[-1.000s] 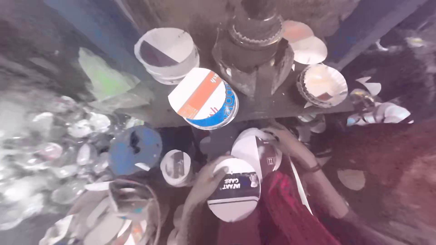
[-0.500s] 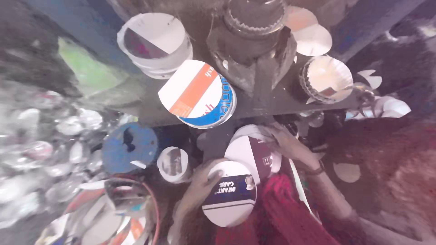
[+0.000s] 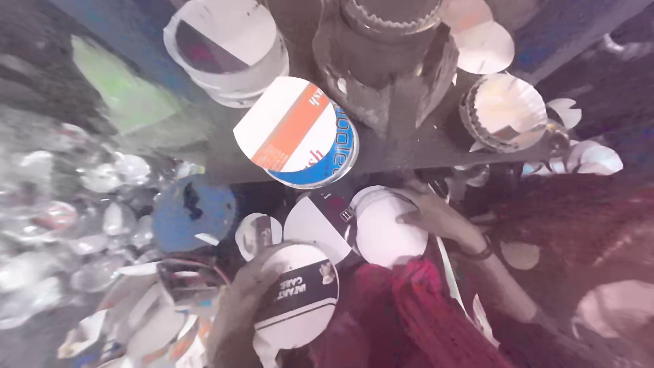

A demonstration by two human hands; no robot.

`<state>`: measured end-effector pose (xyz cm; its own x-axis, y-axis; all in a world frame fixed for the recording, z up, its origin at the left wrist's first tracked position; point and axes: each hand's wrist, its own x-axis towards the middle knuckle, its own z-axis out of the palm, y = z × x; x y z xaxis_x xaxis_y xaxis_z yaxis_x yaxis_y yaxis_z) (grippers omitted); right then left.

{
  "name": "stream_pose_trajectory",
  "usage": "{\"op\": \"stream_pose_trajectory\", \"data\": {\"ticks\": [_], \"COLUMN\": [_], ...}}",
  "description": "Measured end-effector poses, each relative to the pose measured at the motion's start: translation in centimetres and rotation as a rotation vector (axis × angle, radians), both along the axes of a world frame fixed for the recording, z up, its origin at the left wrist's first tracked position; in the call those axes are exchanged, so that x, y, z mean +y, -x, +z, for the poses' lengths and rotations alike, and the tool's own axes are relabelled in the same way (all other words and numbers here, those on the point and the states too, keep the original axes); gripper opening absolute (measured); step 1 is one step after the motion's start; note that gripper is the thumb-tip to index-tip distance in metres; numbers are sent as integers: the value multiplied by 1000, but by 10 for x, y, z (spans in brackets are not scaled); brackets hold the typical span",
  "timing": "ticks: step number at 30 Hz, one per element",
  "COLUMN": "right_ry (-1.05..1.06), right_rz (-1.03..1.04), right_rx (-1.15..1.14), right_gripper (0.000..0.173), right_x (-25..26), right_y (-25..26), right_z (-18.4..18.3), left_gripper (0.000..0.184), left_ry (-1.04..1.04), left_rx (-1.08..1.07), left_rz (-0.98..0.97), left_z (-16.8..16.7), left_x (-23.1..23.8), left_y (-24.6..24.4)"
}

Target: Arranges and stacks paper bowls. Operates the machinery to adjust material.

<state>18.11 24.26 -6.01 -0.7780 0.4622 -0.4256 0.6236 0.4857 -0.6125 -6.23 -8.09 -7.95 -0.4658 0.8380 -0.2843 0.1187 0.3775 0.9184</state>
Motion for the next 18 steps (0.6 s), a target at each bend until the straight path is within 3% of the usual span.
{"op": "stream_pose_trajectory", "data": {"ticks": [5, 9, 15, 18], "right_ry": [-6, 6, 0, 5], "right_rz": [-17, 46, 108, 93], "right_rx": [-25, 17, -11, -29], "right_gripper": [59, 66, 60, 69], "right_x": [-18, -11, -2, -3], "right_y": [-1, 0, 15, 20], "right_z": [14, 2, -9, -13], "left_gripper": [42, 44, 46, 45], "left_ry": [-4, -42, -84, -74], "left_rx": [-16, 25, 12, -6], "left_rz": [13, -41, -38, -9], "left_z": [-3, -9, -12, -14], "left_x": [3, 5, 3, -1], "left_y": [1, 6, 10, 11]}}
